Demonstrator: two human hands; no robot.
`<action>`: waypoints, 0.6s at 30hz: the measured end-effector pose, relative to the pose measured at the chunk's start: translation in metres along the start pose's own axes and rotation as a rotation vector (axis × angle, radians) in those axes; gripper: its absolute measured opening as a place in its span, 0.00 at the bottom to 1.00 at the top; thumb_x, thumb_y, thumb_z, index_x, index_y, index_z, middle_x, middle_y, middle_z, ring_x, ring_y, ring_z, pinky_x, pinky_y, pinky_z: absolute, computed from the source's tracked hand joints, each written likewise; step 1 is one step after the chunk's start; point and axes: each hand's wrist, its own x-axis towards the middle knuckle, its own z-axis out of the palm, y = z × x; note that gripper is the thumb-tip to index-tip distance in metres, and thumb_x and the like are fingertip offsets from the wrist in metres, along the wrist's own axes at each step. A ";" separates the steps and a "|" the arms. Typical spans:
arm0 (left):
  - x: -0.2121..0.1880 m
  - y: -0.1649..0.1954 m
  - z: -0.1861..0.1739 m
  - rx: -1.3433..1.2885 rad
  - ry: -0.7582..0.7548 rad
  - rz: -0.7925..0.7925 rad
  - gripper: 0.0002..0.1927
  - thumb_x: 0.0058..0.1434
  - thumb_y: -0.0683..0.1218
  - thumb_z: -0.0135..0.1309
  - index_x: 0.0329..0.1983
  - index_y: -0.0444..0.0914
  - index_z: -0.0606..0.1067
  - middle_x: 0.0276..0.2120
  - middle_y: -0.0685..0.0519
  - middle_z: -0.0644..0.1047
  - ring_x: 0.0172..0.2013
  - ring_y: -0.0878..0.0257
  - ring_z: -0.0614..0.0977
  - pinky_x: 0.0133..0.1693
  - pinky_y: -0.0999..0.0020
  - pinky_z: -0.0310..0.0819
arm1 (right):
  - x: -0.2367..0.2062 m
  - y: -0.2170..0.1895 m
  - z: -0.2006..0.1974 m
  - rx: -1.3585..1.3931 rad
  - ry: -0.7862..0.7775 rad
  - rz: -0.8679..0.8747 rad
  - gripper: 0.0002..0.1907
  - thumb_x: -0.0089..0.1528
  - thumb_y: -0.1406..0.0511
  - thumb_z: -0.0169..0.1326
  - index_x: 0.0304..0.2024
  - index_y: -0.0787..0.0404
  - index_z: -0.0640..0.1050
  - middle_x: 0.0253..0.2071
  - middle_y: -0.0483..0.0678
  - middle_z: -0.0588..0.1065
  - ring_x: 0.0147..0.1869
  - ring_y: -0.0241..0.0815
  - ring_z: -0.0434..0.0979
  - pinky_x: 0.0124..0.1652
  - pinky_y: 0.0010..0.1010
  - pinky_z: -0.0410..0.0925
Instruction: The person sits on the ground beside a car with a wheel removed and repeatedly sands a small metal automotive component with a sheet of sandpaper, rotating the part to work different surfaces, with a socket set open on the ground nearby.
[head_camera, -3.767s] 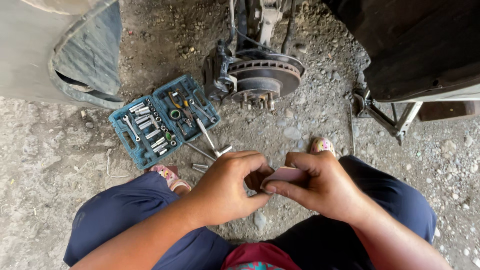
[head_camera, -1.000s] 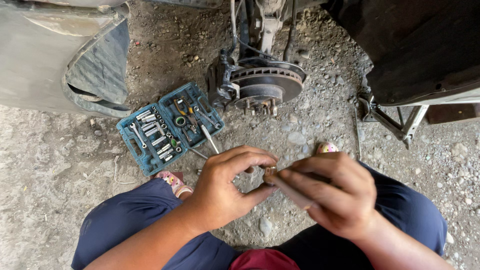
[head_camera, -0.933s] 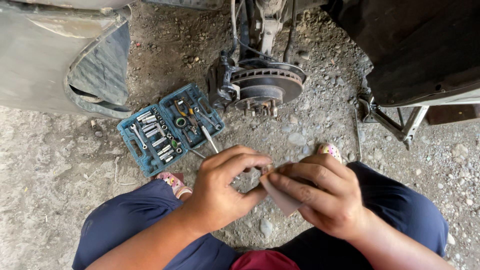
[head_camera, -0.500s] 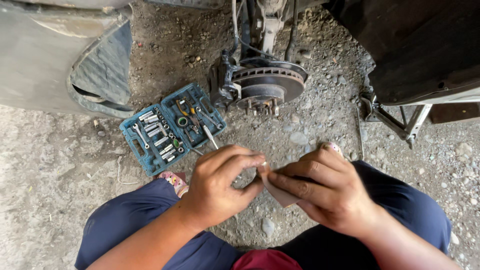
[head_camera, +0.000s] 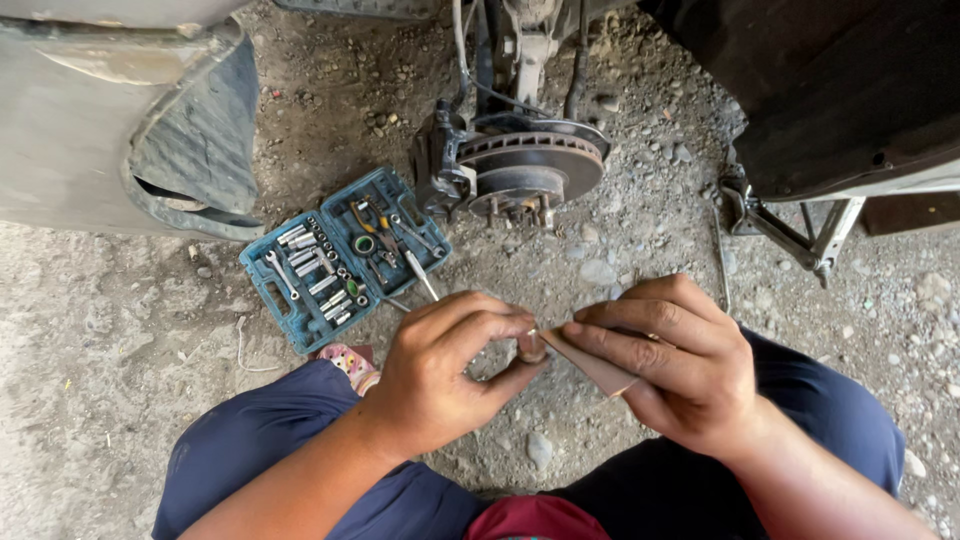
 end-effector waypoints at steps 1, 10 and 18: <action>-0.001 0.000 0.001 -0.016 -0.007 0.005 0.18 0.52 0.39 0.71 0.43 0.35 0.76 0.43 0.49 0.81 0.43 0.58 0.86 0.45 0.67 0.83 | 0.000 0.000 0.001 0.026 -0.030 -0.007 0.24 0.53 0.69 0.64 0.54 0.58 0.81 0.49 0.46 0.79 0.50 0.44 0.77 0.50 0.34 0.71; 0.003 -0.004 0.001 -0.022 0.029 -0.059 0.18 0.50 0.39 0.71 0.41 0.35 0.75 0.42 0.49 0.81 0.42 0.58 0.87 0.44 0.68 0.83 | -0.003 0.005 -0.002 0.020 -0.120 -0.035 0.26 0.47 0.70 0.60 0.50 0.59 0.81 0.47 0.45 0.79 0.49 0.46 0.77 0.49 0.38 0.70; 0.006 0.001 0.000 -0.049 -0.019 -0.082 0.16 0.51 0.38 0.71 0.40 0.35 0.76 0.40 0.50 0.82 0.41 0.59 0.87 0.43 0.68 0.82 | -0.001 0.004 0.002 0.105 -0.147 -0.001 0.21 0.52 0.71 0.63 0.49 0.57 0.82 0.45 0.44 0.79 0.49 0.44 0.79 0.49 0.36 0.70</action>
